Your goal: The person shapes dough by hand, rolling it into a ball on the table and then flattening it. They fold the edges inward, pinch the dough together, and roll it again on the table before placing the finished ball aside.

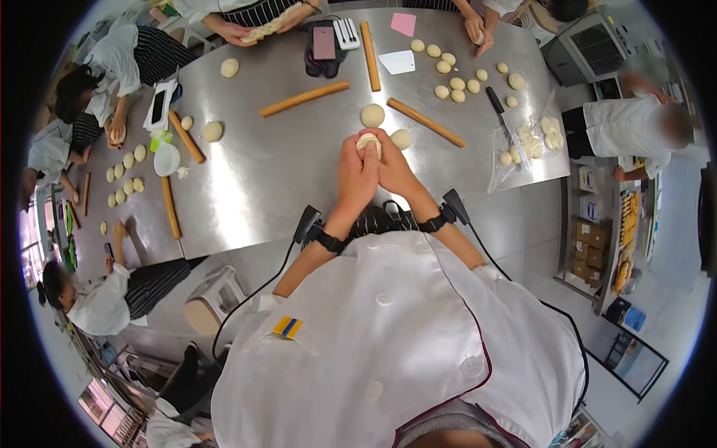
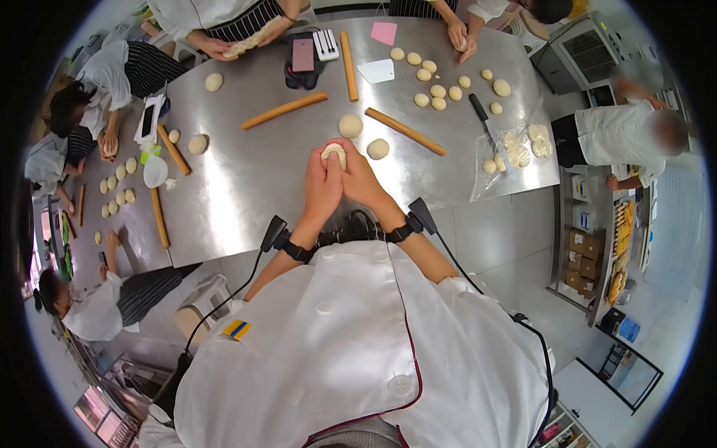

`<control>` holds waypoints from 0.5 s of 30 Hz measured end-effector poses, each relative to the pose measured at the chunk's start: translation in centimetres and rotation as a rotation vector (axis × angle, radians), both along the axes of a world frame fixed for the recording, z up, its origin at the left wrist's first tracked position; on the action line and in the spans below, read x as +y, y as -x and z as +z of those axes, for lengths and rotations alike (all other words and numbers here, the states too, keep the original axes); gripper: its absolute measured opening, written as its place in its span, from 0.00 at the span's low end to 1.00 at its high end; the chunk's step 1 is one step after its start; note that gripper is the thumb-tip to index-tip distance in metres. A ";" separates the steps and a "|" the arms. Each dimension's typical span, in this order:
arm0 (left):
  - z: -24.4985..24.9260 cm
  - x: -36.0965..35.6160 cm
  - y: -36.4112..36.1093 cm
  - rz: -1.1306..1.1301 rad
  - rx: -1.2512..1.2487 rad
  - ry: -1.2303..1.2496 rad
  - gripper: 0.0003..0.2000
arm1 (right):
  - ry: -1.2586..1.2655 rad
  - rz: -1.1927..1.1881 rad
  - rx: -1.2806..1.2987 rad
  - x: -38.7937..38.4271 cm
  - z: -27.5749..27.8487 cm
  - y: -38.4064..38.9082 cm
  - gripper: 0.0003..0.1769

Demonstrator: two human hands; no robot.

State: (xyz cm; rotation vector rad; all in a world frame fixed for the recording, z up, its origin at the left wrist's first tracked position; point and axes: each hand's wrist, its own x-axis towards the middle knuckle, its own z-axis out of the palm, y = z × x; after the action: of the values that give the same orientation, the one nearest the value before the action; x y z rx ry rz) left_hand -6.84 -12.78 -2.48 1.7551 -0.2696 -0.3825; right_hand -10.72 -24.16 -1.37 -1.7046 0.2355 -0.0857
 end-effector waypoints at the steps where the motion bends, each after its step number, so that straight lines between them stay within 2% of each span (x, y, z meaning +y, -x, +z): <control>1: 0.4 0.9 -0.8 0.023 -0.241 0.013 0.17 | 0.002 -0.017 -0.013 1.2 0.1 -1.1 0.23; 2: 0.2 1.4 -1.7 0.110 -0.411 0.072 0.15 | -0.441 -0.092 -0.031 2.3 0.2 -1.7 0.23; 3: 0.3 2.2 -2.5 0.092 -0.401 0.071 0.15 | -0.886 -0.168 -0.046 3.5 0.2 -1.6 0.23; 5: 1.3 3.3 -4.3 0.071 -0.377 0.002 0.13 | -0.859 -0.279 -0.052 6.0 1.0 -2.7 0.24; 7: 2.3 4.0 -4.7 0.017 -0.401 0.001 0.13 | -0.158 -0.460 -0.020 7.2 1.3 -3.6 0.26; 8: 2.8 4.2 -4.9 -0.024 -0.424 -0.011 0.12 | -0.125 -0.592 -0.043 7.9 1.5 -4.2 0.28; 9: 2.6 4.4 -5.1 -0.036 -0.430 0.000 0.12 | -0.119 -0.605 -0.052 8.0 1.9 -4.4 0.28; 11: 2.1 4.5 -5.5 0.051 -0.583 0.063 0.12 | 0.097 -0.628 -0.079 8.1 2.7 -4.9 0.26; 12: 2.8 4.7 -5.5 0.043 -0.585 0.069 0.12 | 0.100 -0.637 -0.082 8.0 2.9 -5.0 0.26; 14: 4.2 5.0 -5.1 0.049 -0.606 0.108 0.12 | 0.373 -0.684 -0.270 7.3 3.5 -5.1 0.22; 15: 4.3 5.2 -5.1 0.045 -0.609 0.115 0.12 | 0.377 -0.690 -0.275 6.8 3.6 -5.2 0.22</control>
State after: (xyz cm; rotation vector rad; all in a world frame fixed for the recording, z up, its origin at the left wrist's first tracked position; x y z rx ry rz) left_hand -1.72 -7.63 1.84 1.7240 -0.6689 0.2103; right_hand -5.50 -17.34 2.18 -1.8861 0.6218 -0.9165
